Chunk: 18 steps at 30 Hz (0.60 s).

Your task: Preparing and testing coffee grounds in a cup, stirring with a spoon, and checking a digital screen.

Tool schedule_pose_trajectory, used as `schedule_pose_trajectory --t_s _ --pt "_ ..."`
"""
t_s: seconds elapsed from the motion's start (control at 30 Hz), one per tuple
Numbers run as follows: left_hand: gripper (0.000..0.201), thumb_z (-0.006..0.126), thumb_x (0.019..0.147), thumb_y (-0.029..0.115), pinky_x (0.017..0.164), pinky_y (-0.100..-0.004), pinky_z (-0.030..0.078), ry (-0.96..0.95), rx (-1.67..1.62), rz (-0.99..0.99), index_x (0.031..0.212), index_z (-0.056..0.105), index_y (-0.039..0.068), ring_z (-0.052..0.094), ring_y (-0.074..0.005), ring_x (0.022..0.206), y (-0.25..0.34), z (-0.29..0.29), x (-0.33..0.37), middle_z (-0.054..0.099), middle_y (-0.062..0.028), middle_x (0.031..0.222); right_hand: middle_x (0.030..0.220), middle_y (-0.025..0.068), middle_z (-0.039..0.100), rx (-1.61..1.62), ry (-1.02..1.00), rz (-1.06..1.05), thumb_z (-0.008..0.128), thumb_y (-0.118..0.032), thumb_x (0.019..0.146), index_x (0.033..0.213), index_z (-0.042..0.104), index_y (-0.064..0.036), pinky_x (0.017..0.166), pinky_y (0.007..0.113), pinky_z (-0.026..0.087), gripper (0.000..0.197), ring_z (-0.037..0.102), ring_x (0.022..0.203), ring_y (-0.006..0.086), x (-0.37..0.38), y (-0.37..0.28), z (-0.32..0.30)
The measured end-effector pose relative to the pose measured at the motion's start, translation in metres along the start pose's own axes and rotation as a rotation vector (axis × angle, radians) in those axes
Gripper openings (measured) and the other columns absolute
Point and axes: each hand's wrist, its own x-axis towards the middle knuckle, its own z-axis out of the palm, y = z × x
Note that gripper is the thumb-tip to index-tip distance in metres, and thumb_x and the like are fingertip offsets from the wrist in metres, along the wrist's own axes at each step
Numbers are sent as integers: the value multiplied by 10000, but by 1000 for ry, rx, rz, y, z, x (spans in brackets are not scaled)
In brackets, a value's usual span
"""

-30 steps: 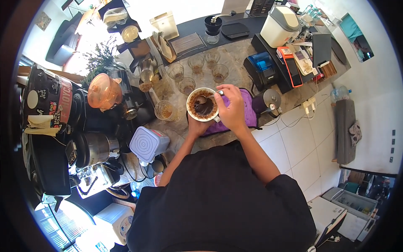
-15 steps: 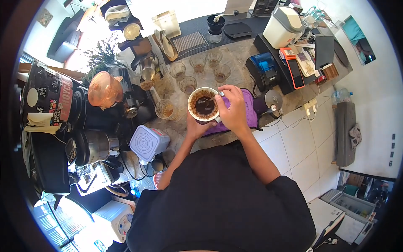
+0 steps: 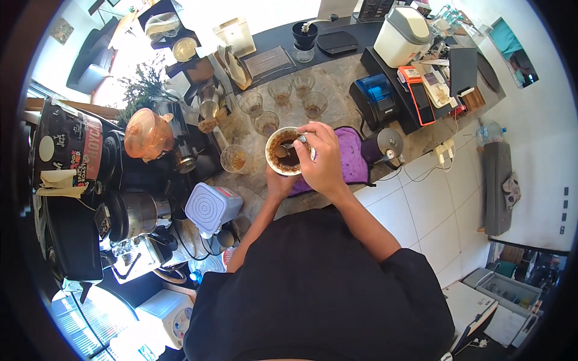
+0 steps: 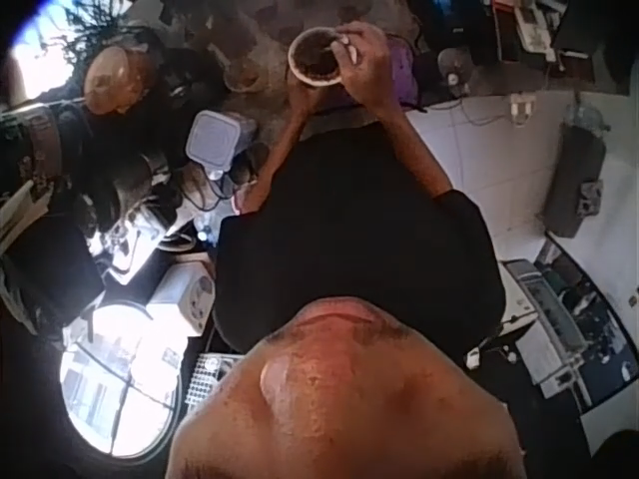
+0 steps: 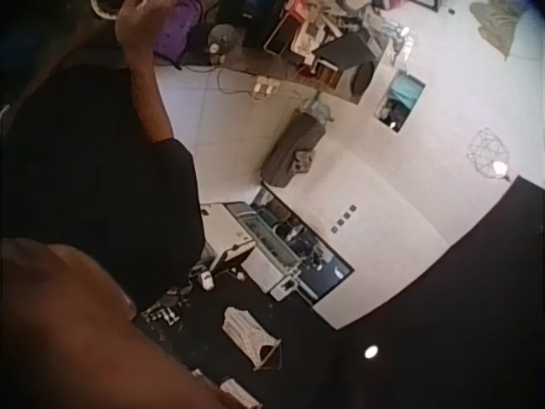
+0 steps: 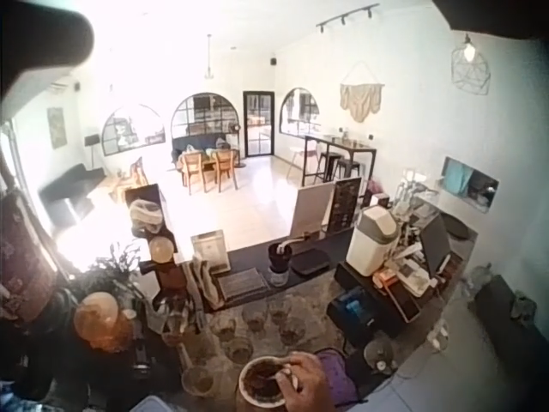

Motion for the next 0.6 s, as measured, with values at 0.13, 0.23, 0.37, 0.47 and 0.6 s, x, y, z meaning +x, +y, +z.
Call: schedule_pose_trajectory --t_s 0.13,0.23,0.37,0.47,0.6 --pt "731 918 691 276 1042 -476 474 10 55 27 1313 630 22 621 -372 1223 2 0 -1 672 -169 1279 1130 129 693 57 17 15 700 -64 880 961 709 37 1042 469 441 129 590 1206 367 3 -5 -1" --pt "753 934 691 225 1012 -433 511 2 140 100 1331 601 9 650 -312 1183 -1 -4 -1 676 -152 1277 1133 120 693 -8 21 -16 702 -68 880 970 713 30 1045 463 430 133 587 1217 361 1 -1 -2" --pt "697 927 685 309 1044 -479 477 20 87 72 1268 668 27 632 -371 1211 3 -2 -1 689 -160 1261 1136 112 693 -68 7 -17 705 -74 880 976 715 24 1047 459 421 138 584 1226 355 -1 1 -3" --pt "700 929 691 300 1033 -468 486 11 19 53 1276 662 24 642 -364 1200 8 -1 0 688 -160 1265 1110 118 712 -57 22 -17 696 -41 885 965 720 30 1033 443 455 110 608 1206 351 -1 -3 1" --pt "698 928 698 294 1021 -460 495 -5 110 60 1280 657 20 649 -354 1194 10 -3 -1 690 -159 1261 1109 112 713 -42 11 -19 698 -48 887 971 722 25 1034 442 453 114 607 1211 347 -3 -8 1"
